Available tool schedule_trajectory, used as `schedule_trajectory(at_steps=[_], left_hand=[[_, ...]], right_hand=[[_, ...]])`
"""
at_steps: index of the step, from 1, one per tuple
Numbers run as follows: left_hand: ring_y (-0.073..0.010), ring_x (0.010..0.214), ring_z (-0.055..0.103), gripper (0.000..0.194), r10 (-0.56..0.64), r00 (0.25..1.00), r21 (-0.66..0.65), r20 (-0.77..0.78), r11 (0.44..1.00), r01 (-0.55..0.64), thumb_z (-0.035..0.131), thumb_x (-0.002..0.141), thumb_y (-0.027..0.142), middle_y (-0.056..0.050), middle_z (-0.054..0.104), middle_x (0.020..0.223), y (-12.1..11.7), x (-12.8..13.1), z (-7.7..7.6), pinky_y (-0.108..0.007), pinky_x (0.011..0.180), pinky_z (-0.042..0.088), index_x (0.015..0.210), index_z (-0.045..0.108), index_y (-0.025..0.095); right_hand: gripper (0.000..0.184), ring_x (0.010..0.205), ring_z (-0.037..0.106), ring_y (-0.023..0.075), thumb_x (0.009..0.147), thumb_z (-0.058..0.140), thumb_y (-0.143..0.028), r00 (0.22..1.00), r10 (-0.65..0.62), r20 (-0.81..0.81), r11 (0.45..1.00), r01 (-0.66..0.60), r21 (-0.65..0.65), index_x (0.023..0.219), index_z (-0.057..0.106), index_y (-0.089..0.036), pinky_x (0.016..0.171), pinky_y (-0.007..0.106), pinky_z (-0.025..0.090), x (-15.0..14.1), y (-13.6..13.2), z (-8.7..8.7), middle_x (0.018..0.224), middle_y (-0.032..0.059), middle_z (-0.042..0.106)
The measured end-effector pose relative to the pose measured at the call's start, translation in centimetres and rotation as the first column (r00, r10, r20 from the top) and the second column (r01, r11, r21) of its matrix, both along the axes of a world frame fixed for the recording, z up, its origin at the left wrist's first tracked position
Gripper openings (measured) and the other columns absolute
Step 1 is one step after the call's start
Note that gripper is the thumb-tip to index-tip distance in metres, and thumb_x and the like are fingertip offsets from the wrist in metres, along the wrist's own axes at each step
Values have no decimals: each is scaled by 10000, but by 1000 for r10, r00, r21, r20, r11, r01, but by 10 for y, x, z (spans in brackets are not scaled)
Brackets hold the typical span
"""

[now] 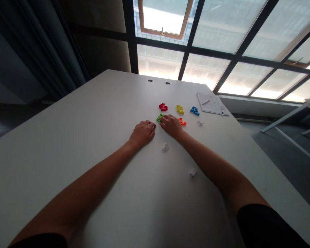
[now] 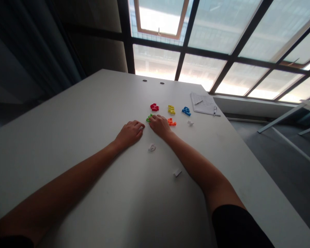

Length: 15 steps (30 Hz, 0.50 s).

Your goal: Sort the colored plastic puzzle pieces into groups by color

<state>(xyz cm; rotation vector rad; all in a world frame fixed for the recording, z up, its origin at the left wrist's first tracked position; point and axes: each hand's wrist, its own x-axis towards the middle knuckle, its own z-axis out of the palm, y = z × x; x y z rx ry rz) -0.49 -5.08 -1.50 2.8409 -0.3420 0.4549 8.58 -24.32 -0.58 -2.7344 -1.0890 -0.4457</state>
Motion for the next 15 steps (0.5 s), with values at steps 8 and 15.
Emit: schedule_trajectory(at_steps=[8,15], left_hand=[[-299,1160,607,301,-10,1000,5,-2,1000,10,512,1012,268,-111,695,1258,2,2,-2,-448,1034,484,1227,717,227],[-287,1166,602,317,-42,999,-31,-10,999,41,494,1018,283,-108,699,1273,4,2,-3,-455,1067,484,1242,711,227]], right_hand=[[292,1119,636,294,1031,623,-277,997,-62,45,982,53,183,1304,695,-203,980,404,481,-4,-11,-7,1263,133,723],[217,833,662,193,1021,541,-220,998,17,-66,903,13,429,1112,736,-193,843,316,513,-25,-21,-10,1052,82,757]])
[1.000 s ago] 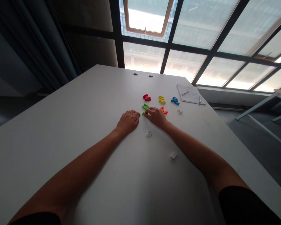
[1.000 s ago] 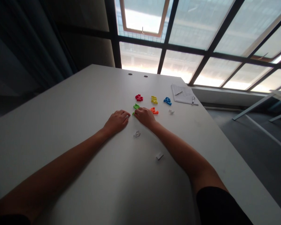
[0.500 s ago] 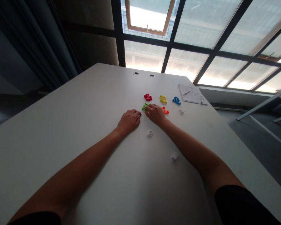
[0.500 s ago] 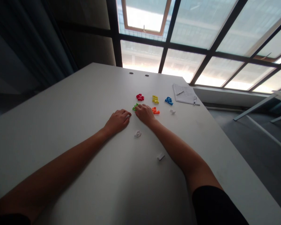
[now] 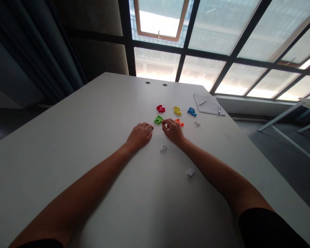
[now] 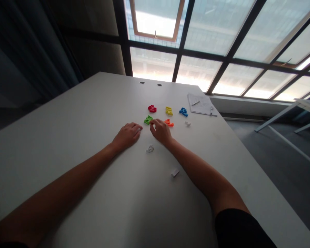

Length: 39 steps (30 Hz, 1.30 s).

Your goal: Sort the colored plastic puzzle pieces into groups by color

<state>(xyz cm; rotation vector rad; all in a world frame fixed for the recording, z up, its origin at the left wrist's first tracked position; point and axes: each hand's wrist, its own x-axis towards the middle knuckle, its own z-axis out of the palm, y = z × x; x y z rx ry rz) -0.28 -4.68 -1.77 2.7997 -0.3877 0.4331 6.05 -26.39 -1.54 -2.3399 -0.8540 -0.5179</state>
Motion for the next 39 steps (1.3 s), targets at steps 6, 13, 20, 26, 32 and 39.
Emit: schedule_trajectory(at_steps=[6,13,20,26,32,39], left_hand=[[-288,1168,610,314,-13,1000,-23,7,1000,13,508,1002,274,-114,705,1270,0,-1,1,-465,1059,500,1231,719,232],[-286,1178,614,327,-14,1000,-19,6,1000,14,495,1005,286,-115,703,1270,1,0,0,-468,1074,497,1240,717,231],[-291,1190,622,322,-23,1000,-11,9,1000,23,492,1009,287,-118,706,1284,2,1,0,-479,1078,502,1238,711,229],[-304,1187,626,323,-27,1000,-10,11,1000,28,491,1005,294,-124,707,1281,3,3,-3,-497,1070,508,1233,713,239],[-309,1188,622,333,-32,999,-8,9,999,32,485,1008,316,-121,703,1284,5,4,-5,-500,1066,509,1242,712,249],[-310,1174,626,334,-26,1000,7,16,1000,26,489,1005,310,-121,704,1284,4,5,-5,-493,1051,512,1248,709,247]], right_hand=[[167,712,626,165,963,624,-282,933,290,-214,952,-259,161,984,771,-205,707,294,518,-39,-35,2,859,38,753],[152,1016,696,232,994,676,-336,825,539,-173,842,-531,93,1068,783,-257,975,400,550,-67,-54,8,1090,98,755],[186,1052,677,236,1057,582,-309,876,471,-105,880,-475,-11,1088,759,-260,1007,426,536,-59,-64,3,1128,106,741],[194,1046,676,250,1044,581,-316,968,249,-8,953,-246,-178,1102,749,-240,999,439,504,-42,-128,0,1136,114,744],[235,994,683,262,994,586,-290,982,-184,48,958,191,-214,1103,771,-196,960,402,512,2,-174,-5,1077,126,738],[353,1123,626,294,1003,532,-235,961,-268,64,911,274,-307,1266,762,-182,1008,419,463,7,-171,-5,1210,154,733]])
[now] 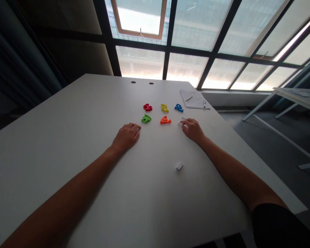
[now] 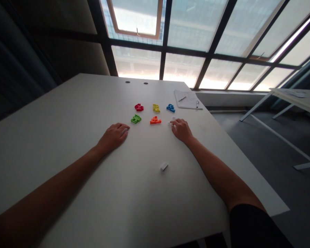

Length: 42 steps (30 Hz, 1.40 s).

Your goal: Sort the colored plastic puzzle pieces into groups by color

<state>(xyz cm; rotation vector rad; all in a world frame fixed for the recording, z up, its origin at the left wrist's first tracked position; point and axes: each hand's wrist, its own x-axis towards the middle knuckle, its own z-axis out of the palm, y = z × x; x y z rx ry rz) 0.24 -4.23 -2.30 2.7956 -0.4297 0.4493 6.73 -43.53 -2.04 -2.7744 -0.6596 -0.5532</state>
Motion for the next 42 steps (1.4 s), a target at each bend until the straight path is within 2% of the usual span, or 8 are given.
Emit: schedule_trajectory(at_steps=[6,9,16,26,33,37,42], left_hand=[[-314,1169,624,326,20,1000,15,5,1000,-21,495,998,297,-120,705,1275,-2,-1,1,-487,1041,514,1232,714,240],[-317,1165,625,325,25,1000,4,3,1000,-25,499,996,295,-126,704,1271,-2,-1,1,-499,1036,515,1232,717,248],[-315,1156,621,326,26,1000,18,-7,999,-26,493,994,294,-125,700,1276,-3,-2,4,-497,1052,513,1227,711,228],[-316,1155,619,322,26,1000,35,-2,999,-26,488,1001,313,-126,691,1262,-3,-1,4,-493,1053,506,1223,707,237],[-319,1145,625,340,9,1000,41,3,999,-9,479,1008,314,-137,693,1272,-1,1,2,-501,1045,512,1236,710,214],[-326,1140,628,339,2,1000,40,16,999,-2,484,1006,312,-141,697,1265,0,1,1,-510,1035,515,1234,714,212],[-328,1137,632,339,3,1000,37,26,999,-3,485,1010,315,-144,697,1269,0,2,0,-517,1030,515,1232,717,207]], right_hand=[[407,1227,532,324,1016,494,-172,1000,-27,-13,983,24,-180,1338,743,-174,1035,461,373,17,11,14,1243,171,739],[396,1239,509,326,1010,500,-172,999,-41,22,979,45,-201,1312,755,-163,1039,466,352,32,11,12,1241,174,730],[330,1270,490,353,1008,554,-295,985,-135,107,982,147,-114,1220,774,-170,1041,494,352,42,0,-2,1322,174,676],[298,1200,533,356,1008,566,-321,978,-210,12,977,210,-46,1193,744,-170,997,462,429,48,-3,-8,1287,185,672],[267,1084,604,334,935,651,-308,989,-146,37,984,142,109,1131,732,-146,1020,453,485,62,-13,-19,1196,189,660],[433,1132,589,370,902,707,-369,976,-199,85,972,186,145,1273,660,-149,1024,494,493,60,-16,-24,1257,200,636],[584,1126,596,403,935,682,-502,948,-308,82,943,293,158,1373,588,-127,994,524,501,59,-16,-28,1258,231,645]])
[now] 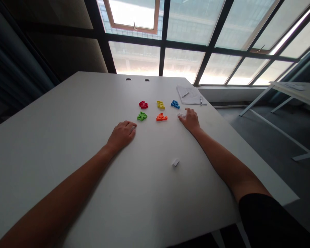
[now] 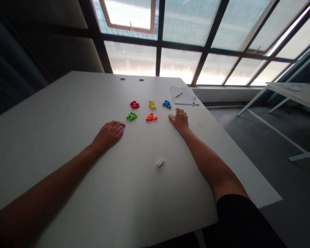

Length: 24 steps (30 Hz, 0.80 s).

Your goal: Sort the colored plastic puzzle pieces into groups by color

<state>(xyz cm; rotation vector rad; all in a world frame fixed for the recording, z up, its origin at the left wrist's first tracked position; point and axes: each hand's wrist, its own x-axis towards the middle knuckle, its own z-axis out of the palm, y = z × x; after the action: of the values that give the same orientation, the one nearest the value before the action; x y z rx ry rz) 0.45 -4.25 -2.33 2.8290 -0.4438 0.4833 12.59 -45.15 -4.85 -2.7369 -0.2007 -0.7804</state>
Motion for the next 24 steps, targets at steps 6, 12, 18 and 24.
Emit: schedule_trajectory(at_steps=[6,12,18,24], left_hand=[[-323,1139,630,341,-11,1000,-6,-1,1000,11,488,1007,307,-145,698,1265,1,1,-1,-516,1043,511,1238,715,201],[-317,1135,632,335,-12,1000,4,7,1000,12,486,1007,304,-139,698,1257,1,0,0,-502,1056,507,1232,713,208],[-322,1112,638,345,-16,1000,19,15,1000,16,480,1009,303,-140,703,1241,0,-1,2,-500,1046,515,1237,715,192],[-327,1118,639,334,-24,999,-3,24,1000,24,491,1000,296,-143,706,1245,0,0,1,-511,1042,516,1227,718,205]], right_hand=[[515,1039,654,358,955,645,-433,996,91,-13,995,-90,30,1360,593,-119,965,491,531,11,-5,-5,1161,211,710],[569,1077,677,343,942,633,-328,977,211,-23,977,-210,31,1473,540,-149,1036,513,516,14,-7,-7,1250,177,738],[649,1211,624,366,928,634,-288,984,180,-15,984,-180,14,1544,480,-154,1082,538,493,6,-3,-2,1412,208,636],[376,1211,598,361,945,623,-266,984,179,-24,983,-180,-35,1311,682,-206,1073,523,500,-7,1,6,1362,170,632]])
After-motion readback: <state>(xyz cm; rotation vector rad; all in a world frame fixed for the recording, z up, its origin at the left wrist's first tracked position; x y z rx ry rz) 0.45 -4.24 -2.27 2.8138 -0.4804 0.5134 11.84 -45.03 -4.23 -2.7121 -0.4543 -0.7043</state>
